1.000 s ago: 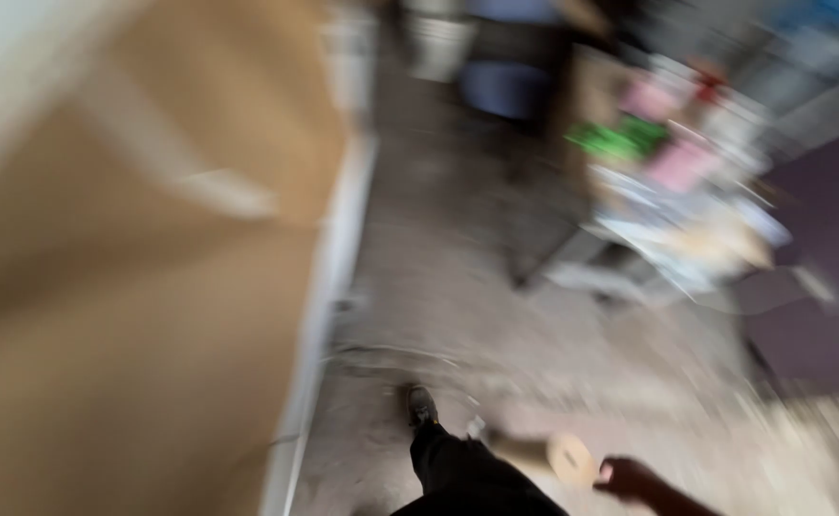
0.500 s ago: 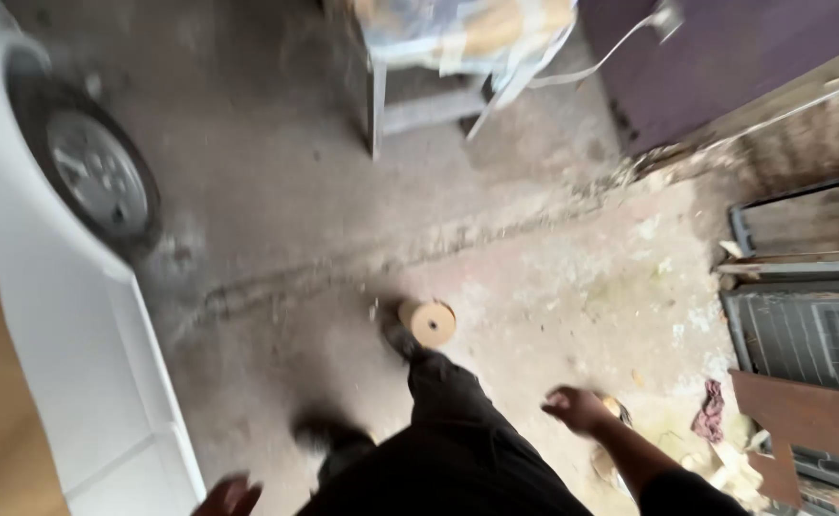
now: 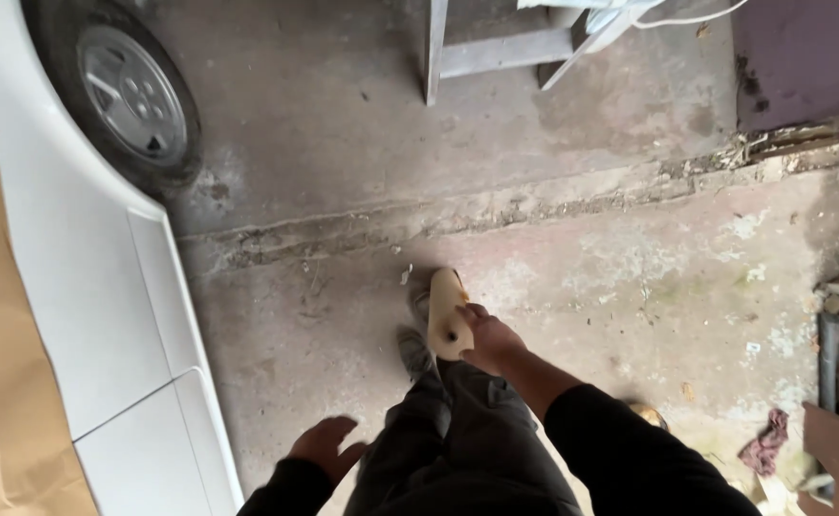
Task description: The person applies masking paper and tape to the side of a white car. They smooth the paper over the vehicle's surface and secure the edges with strips of tape, working along the door and fender areas.
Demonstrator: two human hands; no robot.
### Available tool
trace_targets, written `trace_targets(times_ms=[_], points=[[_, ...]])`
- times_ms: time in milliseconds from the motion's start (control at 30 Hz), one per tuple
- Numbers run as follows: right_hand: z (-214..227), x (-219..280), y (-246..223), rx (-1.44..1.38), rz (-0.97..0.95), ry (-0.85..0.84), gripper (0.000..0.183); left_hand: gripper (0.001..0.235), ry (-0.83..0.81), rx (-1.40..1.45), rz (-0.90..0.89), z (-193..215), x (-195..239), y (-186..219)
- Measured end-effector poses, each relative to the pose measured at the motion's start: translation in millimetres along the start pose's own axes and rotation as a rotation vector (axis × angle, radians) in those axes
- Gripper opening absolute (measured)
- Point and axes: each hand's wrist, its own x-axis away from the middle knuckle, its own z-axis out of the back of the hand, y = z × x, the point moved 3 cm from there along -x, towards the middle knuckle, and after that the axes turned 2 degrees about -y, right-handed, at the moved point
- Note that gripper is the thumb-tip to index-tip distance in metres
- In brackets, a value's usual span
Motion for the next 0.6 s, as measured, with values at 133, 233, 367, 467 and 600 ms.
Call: trace_targets(times_ms=[133, 233, 367, 467, 600], points=[[-12.4, -0.9, 9.0, -0.034, -0.089, 0.004, 0.102, 0.058, -0.102, 0.286, 0.094, 18.3, -55.3, 50.1], [-32.0, -15.0, 33.7, -0.063, -0.156, 0.037, 0.098, 0.054, -0.158, 0.247, -0.071, -4.2, -100.6, 67.7], [-36.9, -12.7, 43.4, -0.067, -0.208, 0.058, 0.090, 0.077, -0.249, 0.615, 0.164, -3.9, -157.7, 100.8], [-14.4, -6.1, 12.9, -0.088, -0.063, 0.177, 0.104, 0.093, -0.247, 0.763, 0.268, -21.2, -170.9, 112.3], [14.4, -29.8, -17.2, 0.159, 0.276, 0.223, 0.106, 0.101, -0.192, 0.823, 0.306, -59.1, -200.1, 106.7]])
